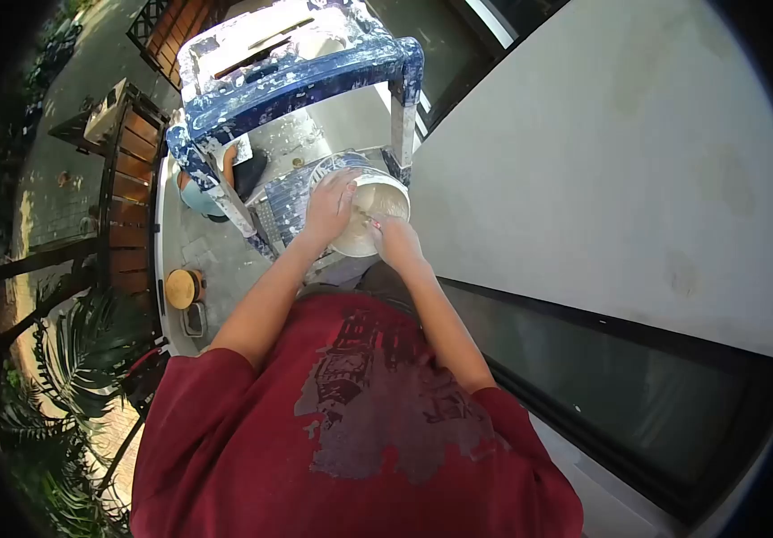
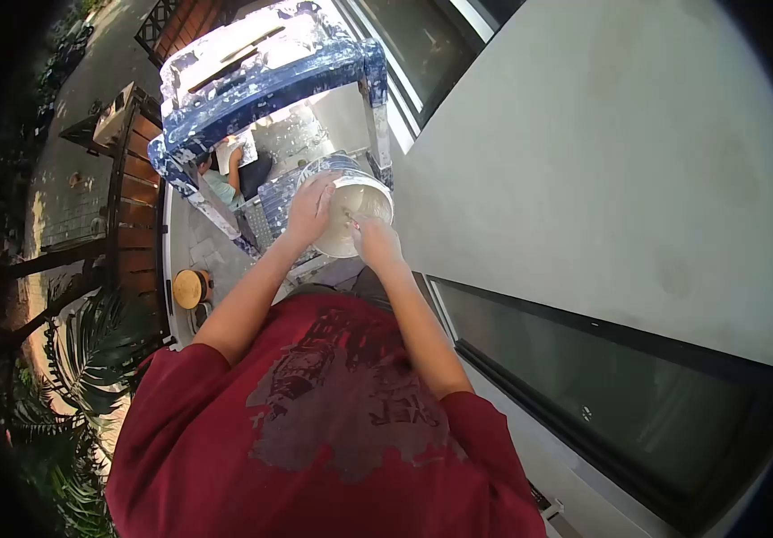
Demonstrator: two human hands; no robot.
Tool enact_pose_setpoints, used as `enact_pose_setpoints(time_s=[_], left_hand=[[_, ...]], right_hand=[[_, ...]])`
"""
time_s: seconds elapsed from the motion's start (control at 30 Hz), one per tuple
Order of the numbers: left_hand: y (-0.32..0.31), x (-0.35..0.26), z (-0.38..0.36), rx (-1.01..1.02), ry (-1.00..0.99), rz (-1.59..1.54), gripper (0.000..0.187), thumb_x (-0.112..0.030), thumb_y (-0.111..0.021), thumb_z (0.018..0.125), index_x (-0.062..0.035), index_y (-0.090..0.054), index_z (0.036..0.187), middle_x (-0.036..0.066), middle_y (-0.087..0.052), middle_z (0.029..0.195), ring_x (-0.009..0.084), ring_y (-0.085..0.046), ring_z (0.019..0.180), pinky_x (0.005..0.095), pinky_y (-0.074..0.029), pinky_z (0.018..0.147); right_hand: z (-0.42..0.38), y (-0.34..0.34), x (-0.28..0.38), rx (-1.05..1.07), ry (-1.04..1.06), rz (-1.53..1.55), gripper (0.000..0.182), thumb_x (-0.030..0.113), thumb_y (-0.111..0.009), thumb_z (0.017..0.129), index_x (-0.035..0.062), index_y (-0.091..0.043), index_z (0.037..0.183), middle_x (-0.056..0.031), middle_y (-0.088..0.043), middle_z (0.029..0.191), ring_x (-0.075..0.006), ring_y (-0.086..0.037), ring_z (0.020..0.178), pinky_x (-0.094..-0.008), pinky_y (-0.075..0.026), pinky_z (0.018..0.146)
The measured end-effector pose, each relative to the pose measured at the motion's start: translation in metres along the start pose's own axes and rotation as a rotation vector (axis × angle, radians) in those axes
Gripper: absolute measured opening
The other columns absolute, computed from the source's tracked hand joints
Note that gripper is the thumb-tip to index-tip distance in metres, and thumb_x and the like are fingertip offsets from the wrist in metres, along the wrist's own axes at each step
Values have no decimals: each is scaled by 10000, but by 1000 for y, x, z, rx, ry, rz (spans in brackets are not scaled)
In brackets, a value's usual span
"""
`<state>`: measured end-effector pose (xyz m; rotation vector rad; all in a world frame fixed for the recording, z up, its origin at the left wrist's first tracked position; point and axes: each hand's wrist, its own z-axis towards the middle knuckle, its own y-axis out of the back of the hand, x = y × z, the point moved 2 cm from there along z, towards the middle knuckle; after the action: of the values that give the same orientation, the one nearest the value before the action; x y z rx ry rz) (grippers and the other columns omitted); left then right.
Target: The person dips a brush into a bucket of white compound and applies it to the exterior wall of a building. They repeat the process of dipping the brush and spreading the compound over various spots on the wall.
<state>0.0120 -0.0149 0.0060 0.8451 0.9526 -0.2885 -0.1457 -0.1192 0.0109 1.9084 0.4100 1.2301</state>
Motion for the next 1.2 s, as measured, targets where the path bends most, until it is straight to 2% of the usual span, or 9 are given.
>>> enact_pose_setpoints(time_s=[0.17, 0.5, 0.6, 0.67, 0.7, 0.77, 0.8, 0.87, 1.2], left_hand=[[2, 2, 2, -28, -21, -6, 325, -221, -531, 1085, -93, -719, 1317, 210, -672, 1310, 405, -609, 1261, 480, -466, 1104], [5, 2, 9, -5, -28, -13, 328, -252, -529, 1097, -99, -721, 1315, 203, -656, 1337, 400, -604, 1273, 469, -467, 1103], [6, 2, 11, -3, -24, 7, 331, -260, -530, 1098, -95, -719, 1315, 205, -660, 1329, 405, -605, 1269, 474, -466, 1104], [6, -2, 11, 1, -23, 54, 338, -266, -527, 1099, -88, -715, 1317, 209, -664, 1320, 410, -608, 1263, 485, -467, 1100], [7, -2, 11, -1, -18, 60, 338, -266, -527, 1099, -88, -715, 1317, 209, -664, 1320, 410, -608, 1263, 485, -467, 1100], [8, -4, 10, 4, -14, 66, 338, -263, -526, 1098, -82, -714, 1313, 213, -668, 1310, 415, -609, 1257, 491, -470, 1095], [7, -5, 9, 4, -9, 70, 338, -263, -526, 1098, -82, -714, 1313, 213, -668, 1310, 415, -609, 1257, 491, -470, 1095], [7, -6, 9, -4, -9, 75, 334, -255, -527, 1096, -87, -709, 1321, 214, -668, 1309, 414, -608, 1258, 490, -472, 1093], [8, -6, 8, 48, 8, 121, 344, -249, -510, 1098, -110, -674, 1367, 211, -663, 1327, 403, -591, 1287, 500, -453, 1117]], right_hand=[[-12, 0, -5, 95, -17, -90, 320, 316, -622, 1030, 87, -755, 1209, -227, -759, 1024, -457, -720, 949, -553, -568, 840], [-27, 17, -3, 5, -139, 40, 332, 348, -630, 1034, 52, -765, 1100, -225, -766, 969, -451, -729, 920, -543, -565, 831], [-25, 7, -25, -159, -63, 315, 296, 291, -672, 1022, 28, -766, 1119, -198, -784, 934, -399, -757, 903, -493, -569, 820], [-27, -1, -38, -239, -72, 524, 276, 244, -692, 1033, -10, -770, 1112, -136, -807, 883, -234, -737, 728, -372, -547, 681], [-29, 1, -35, -233, -69, 529, 276, 244, -692, 1033, -10, -770, 1112, -136, -807, 883, -234, -737, 728, -372, -547, 681], [-35, 5, -35, -233, -316, 828, 346, 294, -651, 1081, -16, -773, 986, -88, -784, 800, -62, -572, 552, -271, -422, 493], [-37, 3, -35, -228, -317, 830, 346, 294, -651, 1081, -16, -773, 986, -88, -784, 800, -62, -572, 552, -271, -422, 493], [-41, 3, -36, -361, -387, 1057, 332, 295, -643, 1088, 14, -746, 945, -90, -768, 748, -30, -438, 458, -239, -294, 430], [-43, 21, -37, -429, -436, 1169, 265, 244, -636, 1079, 14, -735, 991, -117, -775, 758, -16, -390, 456, -223, -255, 422]])
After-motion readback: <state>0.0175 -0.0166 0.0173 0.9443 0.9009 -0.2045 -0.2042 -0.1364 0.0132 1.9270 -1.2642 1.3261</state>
